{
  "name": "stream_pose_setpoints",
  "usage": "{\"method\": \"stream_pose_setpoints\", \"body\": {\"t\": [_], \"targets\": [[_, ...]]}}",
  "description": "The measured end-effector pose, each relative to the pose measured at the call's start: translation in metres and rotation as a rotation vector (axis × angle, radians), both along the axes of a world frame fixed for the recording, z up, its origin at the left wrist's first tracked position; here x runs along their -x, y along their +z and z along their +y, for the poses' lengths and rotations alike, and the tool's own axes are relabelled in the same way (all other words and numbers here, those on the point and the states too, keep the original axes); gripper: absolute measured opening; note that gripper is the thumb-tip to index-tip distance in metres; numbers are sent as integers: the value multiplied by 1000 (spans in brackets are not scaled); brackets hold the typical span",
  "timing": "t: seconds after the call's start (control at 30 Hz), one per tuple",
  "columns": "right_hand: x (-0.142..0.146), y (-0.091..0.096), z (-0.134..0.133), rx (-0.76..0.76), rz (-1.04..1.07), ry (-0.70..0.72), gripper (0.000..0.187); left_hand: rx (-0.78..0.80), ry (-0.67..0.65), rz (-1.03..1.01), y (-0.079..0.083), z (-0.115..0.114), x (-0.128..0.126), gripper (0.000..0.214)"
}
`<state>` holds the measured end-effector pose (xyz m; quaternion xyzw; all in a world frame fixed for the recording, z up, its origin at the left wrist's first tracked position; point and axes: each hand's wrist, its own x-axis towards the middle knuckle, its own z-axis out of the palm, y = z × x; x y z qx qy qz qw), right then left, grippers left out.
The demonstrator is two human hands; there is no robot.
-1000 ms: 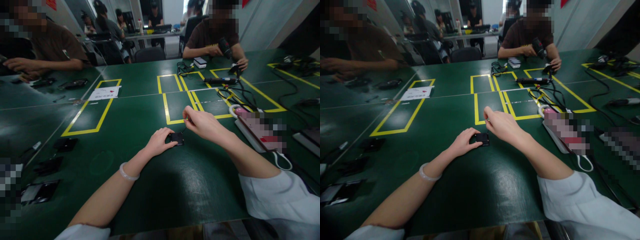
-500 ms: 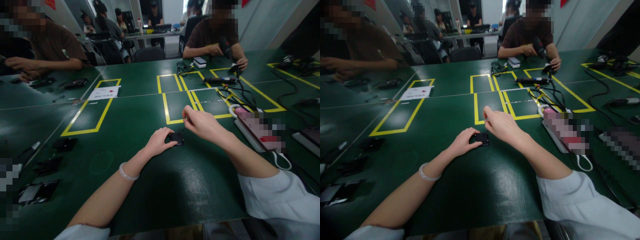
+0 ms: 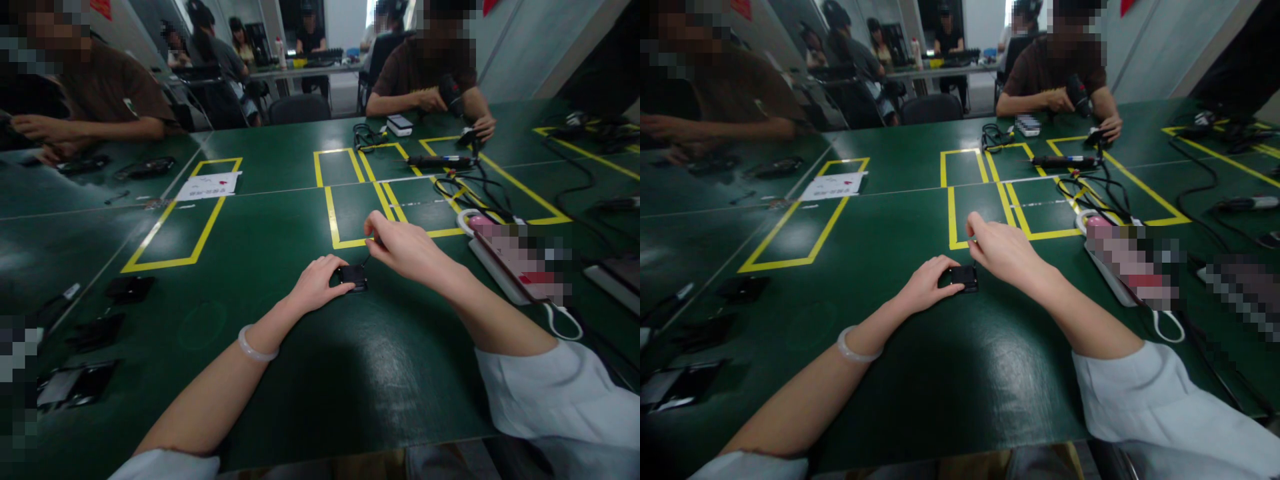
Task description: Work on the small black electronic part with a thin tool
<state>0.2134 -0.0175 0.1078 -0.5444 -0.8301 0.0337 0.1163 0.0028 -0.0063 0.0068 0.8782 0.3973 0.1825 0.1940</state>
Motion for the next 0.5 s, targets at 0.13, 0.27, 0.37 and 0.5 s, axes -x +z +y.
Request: {"method": "stream_pose_setpoints", "body": {"t": [0.13,0.27,0.37,0.5], "targets": [[3,1,-1,3,-9,-27,22,-9,-1,-3,0,0,0,34],[3,1,0,-7,-23,-29,20,-20,-6,-4,0,0,-1,34],[1,0,0,-2,-4,-7,21,-16,-8,-8,1,0,0,33],[0,1,0,16,13,6,21,-14,-1,-7,0,0,1,34]]}}
